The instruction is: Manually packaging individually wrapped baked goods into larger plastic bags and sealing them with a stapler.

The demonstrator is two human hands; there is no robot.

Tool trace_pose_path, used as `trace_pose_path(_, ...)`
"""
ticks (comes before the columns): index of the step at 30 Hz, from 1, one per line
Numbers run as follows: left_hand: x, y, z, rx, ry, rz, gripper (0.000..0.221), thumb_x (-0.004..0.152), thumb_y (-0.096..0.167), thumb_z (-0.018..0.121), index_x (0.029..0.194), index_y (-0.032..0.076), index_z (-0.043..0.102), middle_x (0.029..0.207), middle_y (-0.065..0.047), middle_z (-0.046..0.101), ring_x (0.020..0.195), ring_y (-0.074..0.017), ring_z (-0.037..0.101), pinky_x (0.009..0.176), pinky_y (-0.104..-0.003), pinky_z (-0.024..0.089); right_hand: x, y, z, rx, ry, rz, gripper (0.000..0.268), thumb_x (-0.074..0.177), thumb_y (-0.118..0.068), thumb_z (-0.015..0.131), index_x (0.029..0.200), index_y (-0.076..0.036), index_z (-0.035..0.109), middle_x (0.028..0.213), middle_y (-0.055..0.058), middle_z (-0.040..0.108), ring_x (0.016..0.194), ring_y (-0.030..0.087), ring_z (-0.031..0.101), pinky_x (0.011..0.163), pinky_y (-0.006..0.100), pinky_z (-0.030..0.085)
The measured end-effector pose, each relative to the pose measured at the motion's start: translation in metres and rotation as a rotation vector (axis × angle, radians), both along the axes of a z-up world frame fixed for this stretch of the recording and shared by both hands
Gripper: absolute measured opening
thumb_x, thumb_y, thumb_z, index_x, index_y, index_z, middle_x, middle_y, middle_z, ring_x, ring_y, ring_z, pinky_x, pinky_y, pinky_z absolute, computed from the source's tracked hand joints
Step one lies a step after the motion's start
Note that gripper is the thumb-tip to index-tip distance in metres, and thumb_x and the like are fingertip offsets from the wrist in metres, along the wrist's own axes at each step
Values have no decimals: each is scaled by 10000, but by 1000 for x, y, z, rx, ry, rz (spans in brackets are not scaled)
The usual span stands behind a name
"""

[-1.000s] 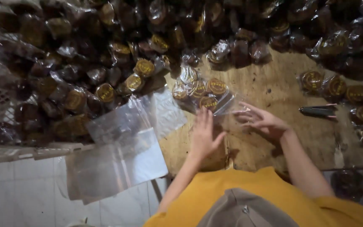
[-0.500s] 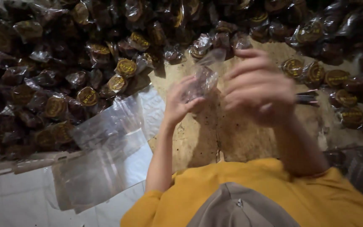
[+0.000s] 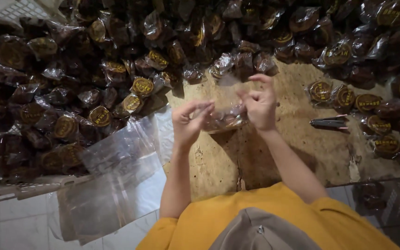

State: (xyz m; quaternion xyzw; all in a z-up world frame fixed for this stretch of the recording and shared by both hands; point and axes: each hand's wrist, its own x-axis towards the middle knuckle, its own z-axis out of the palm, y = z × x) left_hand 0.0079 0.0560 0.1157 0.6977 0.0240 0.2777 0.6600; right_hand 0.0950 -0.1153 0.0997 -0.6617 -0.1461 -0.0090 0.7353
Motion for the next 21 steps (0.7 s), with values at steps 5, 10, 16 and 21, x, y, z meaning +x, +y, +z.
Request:
trace_pose_path(5, 11, 21, 44, 156, 5, -117, 43, 855, 127, 845, 837, 140, 808, 717, -20, 746, 709, -141, 707, 794, -291, 562, 18, 9, 5, -649, -559, 229, 136, 994, -259, 697, 895, -176, 737, 950, 29, 690, 890, 248, 652, 723, 349, 546)
trace_pose_path(10, 20, 18, 52, 290, -26, -177, 98, 927, 69, 762, 875, -8, 729, 1412, -265, 561, 1249, -570, 561, 1030, -662, 459, 25, 15, -6, -665, -548, 409, 98, 804, -117, 742, 859, -53, 692, 1048, 90, 542, 974, 310, 538, 787, 388, 499)
trace_pose_path(16, 34, -2, 34, 75, 118, 179, 190, 909, 222, 771, 735, 165, 723, 409, 2, 492, 511, -26, 413, 541, -225, 415, 17, 15, -21, -415, -491, 301, 48, 959, -195, 736, 927, -166, 754, 926, 0, 697, 940, 244, 628, 924, 334, 443)
trace_pose_path(21, 23, 6, 3, -84, 55, 204, 542, 904, 227, 822, 1323, 14, 551, 1325, -173, 570, 1055, -287, 679, 856, -407, 600, 10, 9, -23, -571, -652, 318, 117, 797, -109, 782, 801, -210, 724, 1024, -79, 690, 1102, 203, 543, 1002, 391, 303)
